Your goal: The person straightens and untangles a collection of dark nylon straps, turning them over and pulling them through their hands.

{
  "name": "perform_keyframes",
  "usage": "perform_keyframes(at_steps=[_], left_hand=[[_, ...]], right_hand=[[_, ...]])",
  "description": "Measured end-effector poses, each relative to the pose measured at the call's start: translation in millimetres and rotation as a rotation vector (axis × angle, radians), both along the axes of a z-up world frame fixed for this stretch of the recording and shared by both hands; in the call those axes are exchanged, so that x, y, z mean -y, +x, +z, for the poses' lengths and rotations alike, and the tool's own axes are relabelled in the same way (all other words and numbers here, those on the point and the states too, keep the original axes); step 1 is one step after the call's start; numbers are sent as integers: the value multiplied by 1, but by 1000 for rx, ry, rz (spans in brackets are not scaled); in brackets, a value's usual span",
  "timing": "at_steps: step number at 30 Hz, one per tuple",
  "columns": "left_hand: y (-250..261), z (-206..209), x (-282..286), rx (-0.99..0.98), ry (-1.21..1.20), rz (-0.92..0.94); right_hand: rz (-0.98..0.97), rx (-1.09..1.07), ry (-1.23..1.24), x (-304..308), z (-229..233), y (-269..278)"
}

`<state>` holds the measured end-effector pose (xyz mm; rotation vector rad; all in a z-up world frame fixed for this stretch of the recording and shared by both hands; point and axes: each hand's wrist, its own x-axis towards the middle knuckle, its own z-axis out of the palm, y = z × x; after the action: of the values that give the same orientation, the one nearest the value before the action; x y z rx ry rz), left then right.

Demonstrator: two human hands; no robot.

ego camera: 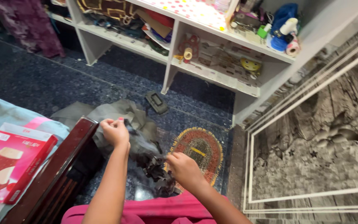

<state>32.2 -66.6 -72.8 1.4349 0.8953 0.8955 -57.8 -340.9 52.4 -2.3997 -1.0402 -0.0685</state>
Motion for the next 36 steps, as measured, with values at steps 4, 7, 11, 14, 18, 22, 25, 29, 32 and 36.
perform_keyframes(at_steps=[4, 7, 11, 14, 18, 22, 25, 29, 32, 36], left_hand=[[2, -31, -3, 6, -87, 3], [-2, -23, -8, -20, -340, -300], [-24, 11, -28, -240, -627, -811], [-42, 30, -33, -231, -579, -1139], [-39, 21, -26, -468, -352, -1416], [-23, 7, -31, -471, 67, -1261], [-25, 20, -26, -535, 406, -919], [-30, 35, -19, -329, 287, -655], [-12, 24, -20, 13, -833, -803], [-3, -18, -20, 81, -979, -772]], right_hand=[[-103, -114, 66, 24, 0, 3], [-176, -10, 129, 44, -7, 25], [-430, 26, 30, 83, -13, 55], [-513, 82, 133, 94, -23, 71], [-552, 139, 224, 97, -34, 94], [-458, 378, 170, 103, -29, 105], [-404, 459, 123, 104, -19, 101], [-259, 347, 145, 102, -9, 94], [-193, -85, 350, 106, -5, 90], [-307, -203, 358, 103, -17, 90]])
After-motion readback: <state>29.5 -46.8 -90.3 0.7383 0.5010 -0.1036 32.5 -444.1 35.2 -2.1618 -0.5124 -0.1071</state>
